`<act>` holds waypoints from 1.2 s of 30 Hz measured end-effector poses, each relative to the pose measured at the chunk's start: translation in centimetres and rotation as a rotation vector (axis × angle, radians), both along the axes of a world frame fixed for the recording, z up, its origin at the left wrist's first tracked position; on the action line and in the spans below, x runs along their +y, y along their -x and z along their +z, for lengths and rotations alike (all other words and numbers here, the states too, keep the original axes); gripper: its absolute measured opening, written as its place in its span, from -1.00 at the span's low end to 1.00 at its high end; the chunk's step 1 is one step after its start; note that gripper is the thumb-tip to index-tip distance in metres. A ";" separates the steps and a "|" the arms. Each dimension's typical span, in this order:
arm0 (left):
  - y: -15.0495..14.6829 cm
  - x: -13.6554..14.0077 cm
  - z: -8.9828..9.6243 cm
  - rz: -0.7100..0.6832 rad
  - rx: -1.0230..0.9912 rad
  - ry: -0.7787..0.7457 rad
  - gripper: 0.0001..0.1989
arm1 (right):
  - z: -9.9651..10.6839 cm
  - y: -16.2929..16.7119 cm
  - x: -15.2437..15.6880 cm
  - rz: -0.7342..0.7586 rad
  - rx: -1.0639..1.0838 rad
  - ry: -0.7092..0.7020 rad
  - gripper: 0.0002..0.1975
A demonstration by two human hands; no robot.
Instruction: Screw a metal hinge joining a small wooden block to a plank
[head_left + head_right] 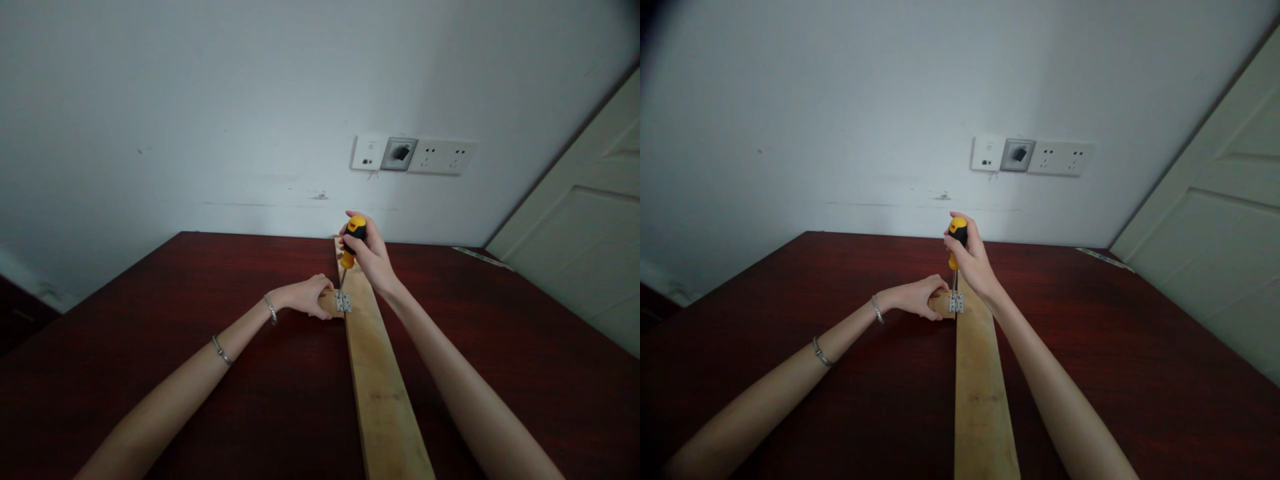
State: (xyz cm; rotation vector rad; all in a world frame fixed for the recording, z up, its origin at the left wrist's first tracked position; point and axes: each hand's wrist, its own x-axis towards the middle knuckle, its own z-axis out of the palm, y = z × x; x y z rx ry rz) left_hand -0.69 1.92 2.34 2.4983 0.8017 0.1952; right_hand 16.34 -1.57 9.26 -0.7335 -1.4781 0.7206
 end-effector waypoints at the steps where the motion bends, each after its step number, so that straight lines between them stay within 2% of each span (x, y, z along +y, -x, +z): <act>1: 0.0 0.0 0.0 -0.001 0.000 -0.003 -0.41 | -0.1 -0.1 0.1 0.019 -0.001 0.016 -0.55; 4: 0.0 0.0 0.0 -0.014 0.003 -0.013 -0.42 | -0.1 -0.3 0.1 0.040 -0.028 0.041 -0.48; 10: 0.0 -0.2 0.2 0.010 0.010 0.001 -0.41 | 1.2 -0.3 -0.8 -0.055 -0.083 -0.026 -0.65; 15: 0.0 -0.3 0.3 0.020 0.016 0.003 -0.42 | 1.0 -0.2 -0.5 -0.083 -0.097 -0.045 -0.67; 19: -0.1 -0.3 0.3 0.019 0.016 0.002 -0.38 | 0.8 -0.3 -0.4 -0.025 -0.085 -0.013 -0.69; 28: -0.1 -0.2 0.2 0.001 0.009 -0.004 -0.42 | 0.9 -0.6 -0.6 0.072 -0.057 0.099 -0.61; 32: -0.1 -0.3 0.4 0.006 0.007 0.002 -0.42 | 1.3 -1.1 -0.5 0.039 -0.100 0.063 -0.72; 36: -0.1 -0.5 0.6 0.016 0.013 0.013 -0.41 | 1.7 -1.3 -0.6 0.073 -0.094 0.048 -0.65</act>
